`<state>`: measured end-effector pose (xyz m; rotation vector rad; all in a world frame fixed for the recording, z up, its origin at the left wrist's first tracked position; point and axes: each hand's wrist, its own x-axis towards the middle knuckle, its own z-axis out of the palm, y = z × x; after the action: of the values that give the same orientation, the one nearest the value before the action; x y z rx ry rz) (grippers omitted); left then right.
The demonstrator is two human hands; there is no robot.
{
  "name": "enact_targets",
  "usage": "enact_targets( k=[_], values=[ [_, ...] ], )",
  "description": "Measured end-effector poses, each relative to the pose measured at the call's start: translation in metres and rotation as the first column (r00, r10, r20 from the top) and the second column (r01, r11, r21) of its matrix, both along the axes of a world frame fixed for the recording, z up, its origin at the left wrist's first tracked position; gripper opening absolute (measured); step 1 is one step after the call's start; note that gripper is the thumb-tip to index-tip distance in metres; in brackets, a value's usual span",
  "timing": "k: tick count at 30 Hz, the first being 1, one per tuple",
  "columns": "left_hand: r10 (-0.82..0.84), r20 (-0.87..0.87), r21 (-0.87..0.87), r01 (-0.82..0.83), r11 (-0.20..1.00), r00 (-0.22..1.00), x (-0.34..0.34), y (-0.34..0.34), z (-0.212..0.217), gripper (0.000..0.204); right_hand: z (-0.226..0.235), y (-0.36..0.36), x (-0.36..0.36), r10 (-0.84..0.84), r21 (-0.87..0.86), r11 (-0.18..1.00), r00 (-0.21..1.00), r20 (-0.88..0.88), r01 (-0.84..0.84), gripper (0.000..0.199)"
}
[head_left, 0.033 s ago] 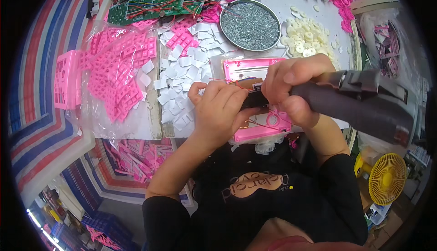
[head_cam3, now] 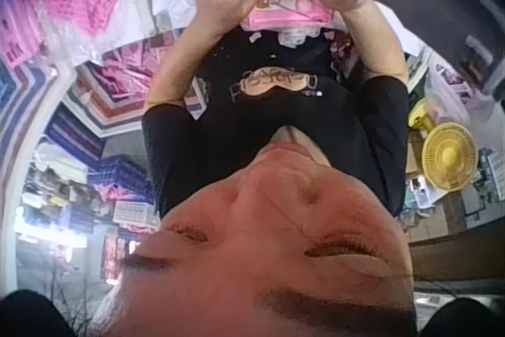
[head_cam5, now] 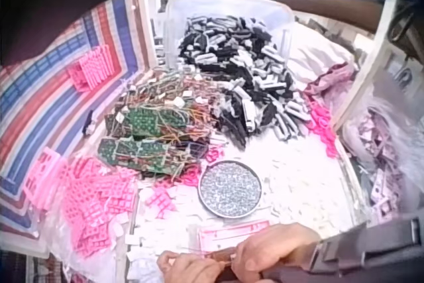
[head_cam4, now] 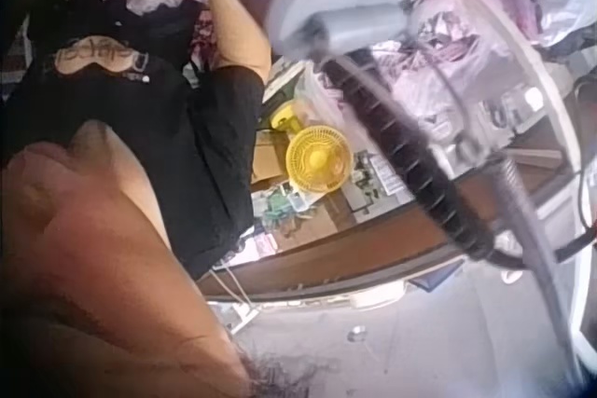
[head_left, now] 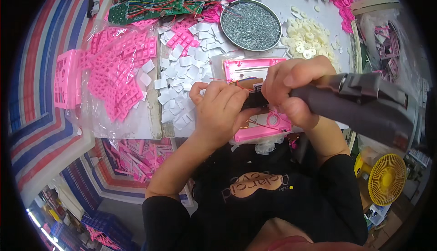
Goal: Assembling the internal and external components of a pink toy piggy bank using a hot glue gun.
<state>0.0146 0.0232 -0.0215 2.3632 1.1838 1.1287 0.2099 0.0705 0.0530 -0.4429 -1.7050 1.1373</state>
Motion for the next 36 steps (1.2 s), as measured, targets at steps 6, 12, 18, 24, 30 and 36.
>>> enact_targets(
  k=[6,12,18,24,30,36],
  values=[
    [-0.024,0.022,0.096,0.022,0.995,0.999,0.003,0.002,-0.003,0.045,0.009,-0.006,0.0,-0.003,0.032,0.999,0.988,0.153,-0.002,0.034],
    [0.035,-0.016,0.005,-0.035,0.999,0.999,0.006,0.0,0.01,0.042,-0.005,0.014,0.015,0.178,-0.227,0.956,0.983,-0.05,-0.185,0.101],
    [-0.027,-0.03,-0.055,0.025,0.998,0.999,0.0,0.013,0.001,0.051,-0.007,-0.017,0.046,-0.177,0.223,0.975,0.548,0.818,-0.018,0.071],
    [0.089,0.185,-0.164,-0.058,0.985,0.979,0.003,-0.004,-0.014,0.065,-0.015,0.005,0.054,-0.307,0.351,0.935,0.6,0.739,0.046,0.041],
    [0.092,0.019,-0.124,-0.089,0.988,0.996,0.01,-0.003,-0.005,0.069,-0.006,0.019,0.04,-0.359,0.376,0.926,0.347,0.866,0.02,0.02],
    [0.107,-0.058,-0.101,-0.112,0.989,0.993,0.013,-0.003,-0.002,0.066,0.005,0.041,0.043,-0.211,0.256,0.956,0.266,0.94,-0.146,0.019]
  ],
)
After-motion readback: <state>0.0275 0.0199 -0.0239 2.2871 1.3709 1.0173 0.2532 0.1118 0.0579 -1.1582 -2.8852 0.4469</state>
